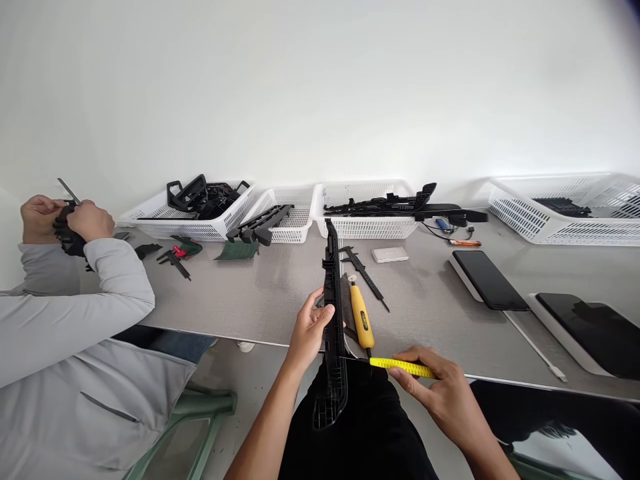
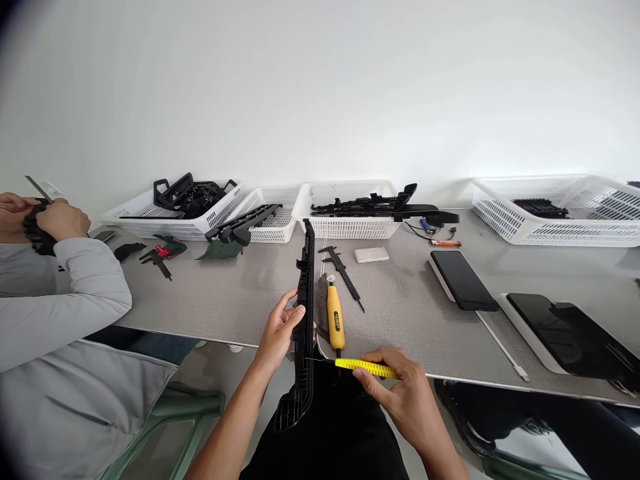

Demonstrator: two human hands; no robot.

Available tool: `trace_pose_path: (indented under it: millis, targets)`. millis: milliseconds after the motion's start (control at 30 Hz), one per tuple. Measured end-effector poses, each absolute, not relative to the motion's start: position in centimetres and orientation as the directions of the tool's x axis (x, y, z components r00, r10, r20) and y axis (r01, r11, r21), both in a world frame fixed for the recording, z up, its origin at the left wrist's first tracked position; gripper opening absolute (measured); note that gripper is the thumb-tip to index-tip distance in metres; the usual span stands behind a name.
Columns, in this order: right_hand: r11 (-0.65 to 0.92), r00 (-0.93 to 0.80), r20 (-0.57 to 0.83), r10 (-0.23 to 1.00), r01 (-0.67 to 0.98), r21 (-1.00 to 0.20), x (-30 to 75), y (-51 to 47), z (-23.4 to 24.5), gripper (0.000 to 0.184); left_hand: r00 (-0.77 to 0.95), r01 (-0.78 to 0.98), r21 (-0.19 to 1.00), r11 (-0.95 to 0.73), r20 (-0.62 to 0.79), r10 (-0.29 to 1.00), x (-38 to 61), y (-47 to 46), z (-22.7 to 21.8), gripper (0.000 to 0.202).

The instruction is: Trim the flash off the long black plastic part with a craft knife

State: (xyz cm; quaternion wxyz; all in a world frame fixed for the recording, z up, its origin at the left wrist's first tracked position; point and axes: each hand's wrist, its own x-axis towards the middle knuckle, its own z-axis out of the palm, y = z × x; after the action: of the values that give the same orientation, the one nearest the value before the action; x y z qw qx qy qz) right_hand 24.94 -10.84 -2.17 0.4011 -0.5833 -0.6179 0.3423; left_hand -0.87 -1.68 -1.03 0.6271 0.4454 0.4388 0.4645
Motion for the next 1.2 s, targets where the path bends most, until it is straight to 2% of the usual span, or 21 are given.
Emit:
trace_pose_path:
  millis: [467,867,1200]
  targets:
    - [0.179,-0.142,0.127,0.982,0.459,-0.87,25.9,-11.2,-1.9,0.036,0.095,-0.209,0.955,0.209,-0.193,0.977,-0.7,-1.8,-0.7,0.097]
    - [0.189,-0.125,0.146,0.981,0.486,-0.853,25.7,-12.0,-2.0,0.037,0.07,-0.207,0.96,0.187,-0.176,0.982,-0.6,-1.7,-0.9,0.089]
    - [0.191,-0.098,0.164,0.982,0.509,-0.839,24.8,-12.8,-1.8,0.039,0.112,-0.253,0.946,0.202,-0.178,0.978,-0.3,-1.8,-0.1,0.096]
